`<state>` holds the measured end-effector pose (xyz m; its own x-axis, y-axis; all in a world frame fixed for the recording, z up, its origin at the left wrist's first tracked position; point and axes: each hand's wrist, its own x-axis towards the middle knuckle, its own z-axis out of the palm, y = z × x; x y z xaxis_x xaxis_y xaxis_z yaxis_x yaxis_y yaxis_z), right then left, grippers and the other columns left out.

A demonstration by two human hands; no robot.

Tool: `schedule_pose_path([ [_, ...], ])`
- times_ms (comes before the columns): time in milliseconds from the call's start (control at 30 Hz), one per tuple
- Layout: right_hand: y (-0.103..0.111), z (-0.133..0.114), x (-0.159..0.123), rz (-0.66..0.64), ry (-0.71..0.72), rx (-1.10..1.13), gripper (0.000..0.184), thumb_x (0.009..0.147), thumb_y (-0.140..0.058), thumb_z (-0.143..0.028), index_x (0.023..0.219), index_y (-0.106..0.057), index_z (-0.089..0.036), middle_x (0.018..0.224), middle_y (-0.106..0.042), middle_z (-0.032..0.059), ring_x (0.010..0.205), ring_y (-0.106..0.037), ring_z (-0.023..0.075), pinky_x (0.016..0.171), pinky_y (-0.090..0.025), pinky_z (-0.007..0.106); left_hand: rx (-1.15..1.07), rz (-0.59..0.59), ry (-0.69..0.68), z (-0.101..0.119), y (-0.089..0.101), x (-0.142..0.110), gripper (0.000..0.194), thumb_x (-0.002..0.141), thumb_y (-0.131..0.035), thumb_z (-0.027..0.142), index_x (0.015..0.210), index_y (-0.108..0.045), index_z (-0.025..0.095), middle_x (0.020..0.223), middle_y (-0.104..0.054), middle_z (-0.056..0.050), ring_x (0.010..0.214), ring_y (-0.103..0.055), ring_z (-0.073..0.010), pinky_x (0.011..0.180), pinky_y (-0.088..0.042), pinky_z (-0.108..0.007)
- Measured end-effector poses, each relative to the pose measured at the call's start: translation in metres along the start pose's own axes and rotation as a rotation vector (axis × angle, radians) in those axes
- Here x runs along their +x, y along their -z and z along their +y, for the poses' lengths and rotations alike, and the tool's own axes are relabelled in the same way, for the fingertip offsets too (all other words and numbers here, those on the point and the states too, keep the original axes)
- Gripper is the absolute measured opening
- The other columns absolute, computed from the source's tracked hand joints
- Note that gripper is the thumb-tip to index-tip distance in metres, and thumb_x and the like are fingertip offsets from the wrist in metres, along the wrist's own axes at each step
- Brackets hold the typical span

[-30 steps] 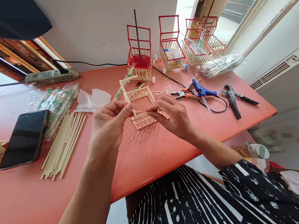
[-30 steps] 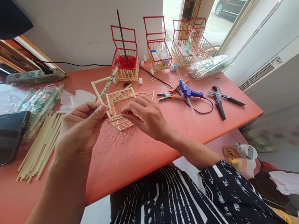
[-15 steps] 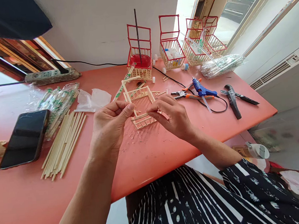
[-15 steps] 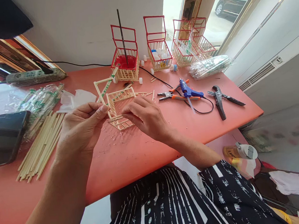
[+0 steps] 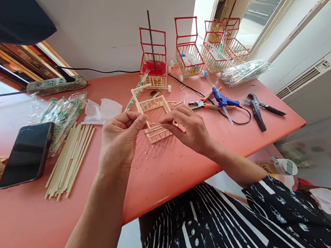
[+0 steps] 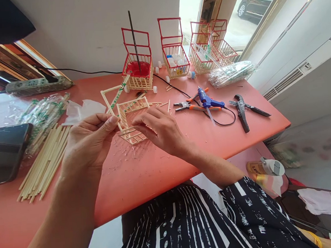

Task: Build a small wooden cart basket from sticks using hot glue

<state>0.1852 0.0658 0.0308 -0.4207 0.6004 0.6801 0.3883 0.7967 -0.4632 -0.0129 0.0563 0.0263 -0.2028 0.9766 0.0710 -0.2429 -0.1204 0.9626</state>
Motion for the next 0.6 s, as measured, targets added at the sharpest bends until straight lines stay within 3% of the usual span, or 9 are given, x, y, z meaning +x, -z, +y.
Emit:
schedule_pose_path([
  [600, -0.005, 0.011, 0.001, -0.038, -0.029, -0.013, 0.017, 0.107, -0.061, -0.028, 0.094, -0.069, -0.021, 0.092, -0.071, 0.0037, 0.089, -0.063, 0.0179, 0.085, -0.048, 0.032, -0.036, -0.044, 0.016, -0.013, 0.004, 0.011, 0.036, 0.059, -0.1, 0.043, 0.07, -0.076, 0.017, 0.064, -0.068, 0.0, 0.063, -0.061, -0.0096, 0.068, -0.049, -0.023],
])
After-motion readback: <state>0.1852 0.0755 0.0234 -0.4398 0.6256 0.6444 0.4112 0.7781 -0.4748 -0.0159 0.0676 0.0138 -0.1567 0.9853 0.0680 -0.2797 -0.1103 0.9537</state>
